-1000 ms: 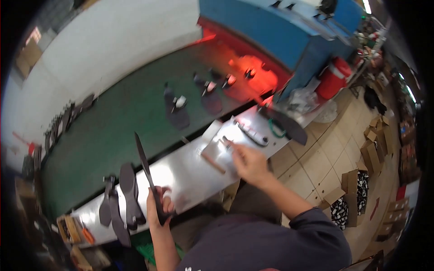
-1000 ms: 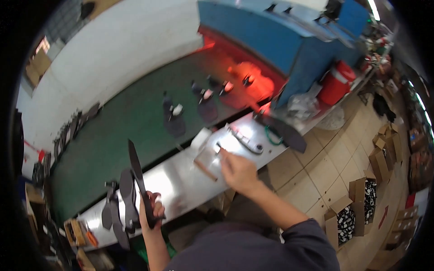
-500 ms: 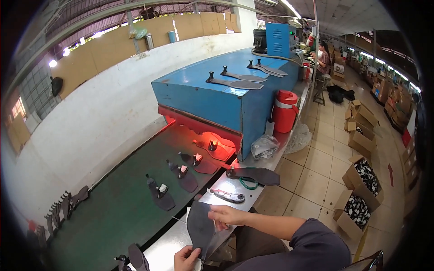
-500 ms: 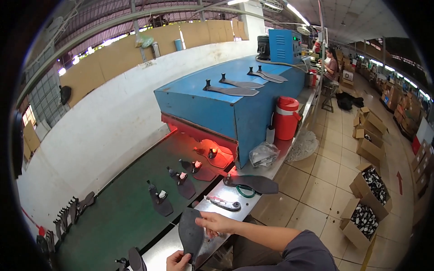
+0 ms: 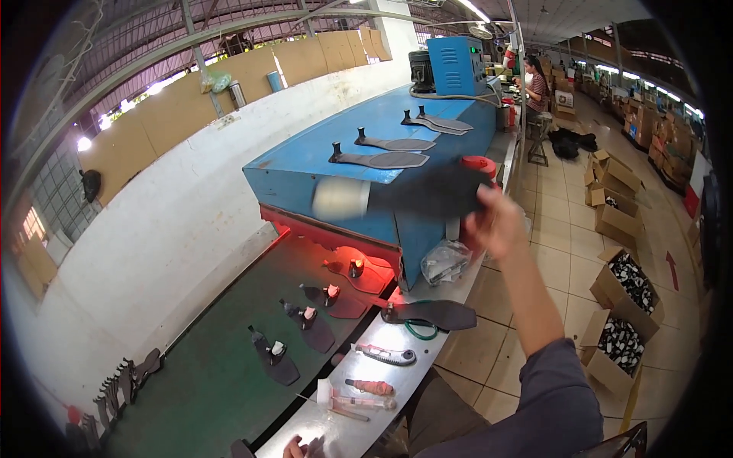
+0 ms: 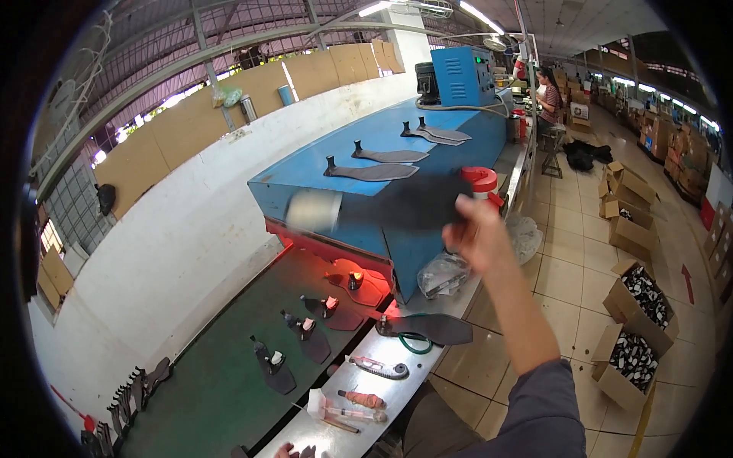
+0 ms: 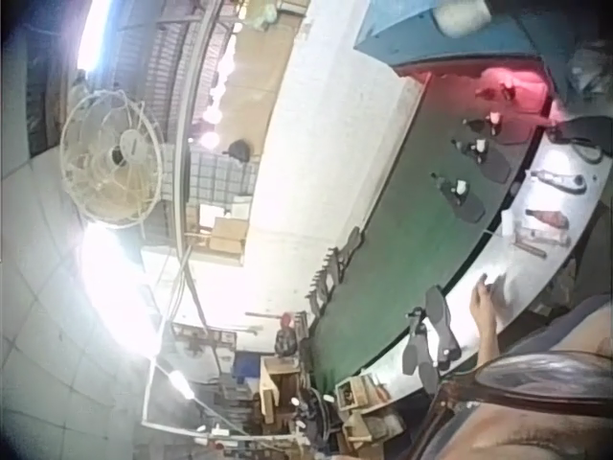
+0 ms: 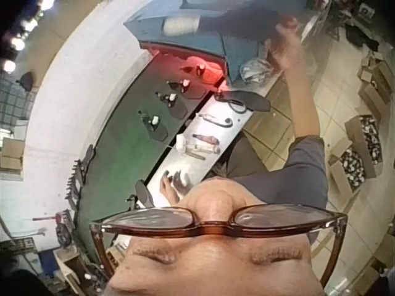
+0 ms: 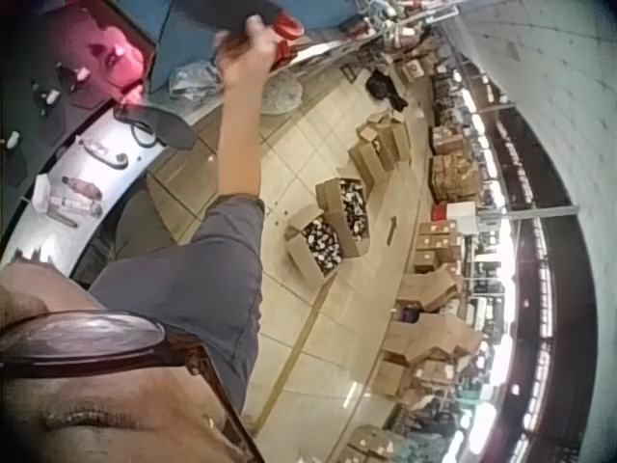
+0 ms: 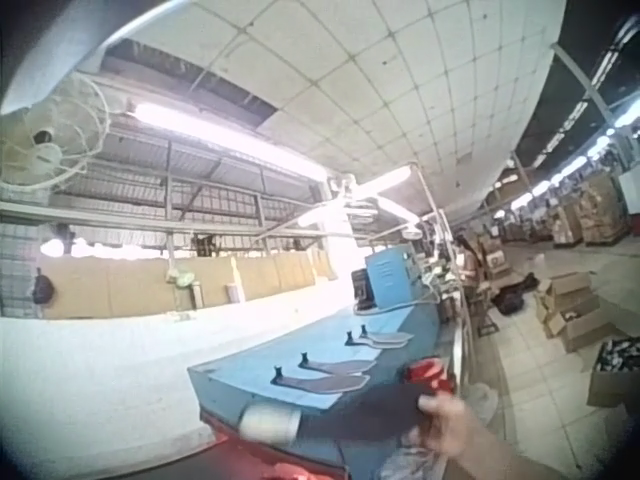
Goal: Manually assemble shoe components, including stitching and applying adhesive to soles and straps.
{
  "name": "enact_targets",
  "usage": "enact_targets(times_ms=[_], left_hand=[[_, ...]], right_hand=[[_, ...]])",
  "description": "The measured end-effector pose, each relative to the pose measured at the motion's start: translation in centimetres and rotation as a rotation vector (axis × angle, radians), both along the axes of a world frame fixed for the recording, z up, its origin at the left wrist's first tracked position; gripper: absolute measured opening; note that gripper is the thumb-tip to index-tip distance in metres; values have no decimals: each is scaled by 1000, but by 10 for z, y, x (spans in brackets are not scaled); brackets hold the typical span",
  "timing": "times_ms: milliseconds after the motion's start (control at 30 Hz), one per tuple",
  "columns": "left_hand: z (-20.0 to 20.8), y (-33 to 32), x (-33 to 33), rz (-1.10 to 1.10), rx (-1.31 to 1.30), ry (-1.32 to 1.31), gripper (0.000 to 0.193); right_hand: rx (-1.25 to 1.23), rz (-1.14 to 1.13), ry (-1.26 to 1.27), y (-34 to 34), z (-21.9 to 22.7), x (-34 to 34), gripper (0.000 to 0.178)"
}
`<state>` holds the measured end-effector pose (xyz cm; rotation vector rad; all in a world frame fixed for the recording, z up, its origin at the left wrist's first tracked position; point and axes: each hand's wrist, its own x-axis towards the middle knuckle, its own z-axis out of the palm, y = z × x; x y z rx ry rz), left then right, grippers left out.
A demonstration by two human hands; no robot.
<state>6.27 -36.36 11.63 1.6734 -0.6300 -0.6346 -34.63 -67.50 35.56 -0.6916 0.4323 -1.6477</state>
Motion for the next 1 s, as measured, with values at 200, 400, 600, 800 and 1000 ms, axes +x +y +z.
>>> enact_targets(times_ms=[200,400,600,800,1000], left_hand=[[-91,23,-12,-94,-65,-729,28],[-4,-2,-68,-13,264,-852,21],[18,-11,-84,12,293,-989,19],[24,-20,-88,13,284,-1140,18],[24,-20,-86,-67,300,-1341,20]], right_hand=[[-229,-177,14,-167,67,-90,17],[-362,-650,257,-249,95,-94,23],[-461,-1393,1040,-302,50,-119,25],[46,-853,1866,-307,28,-104,46],[4,-793,2260,-308,34,-109,58]])
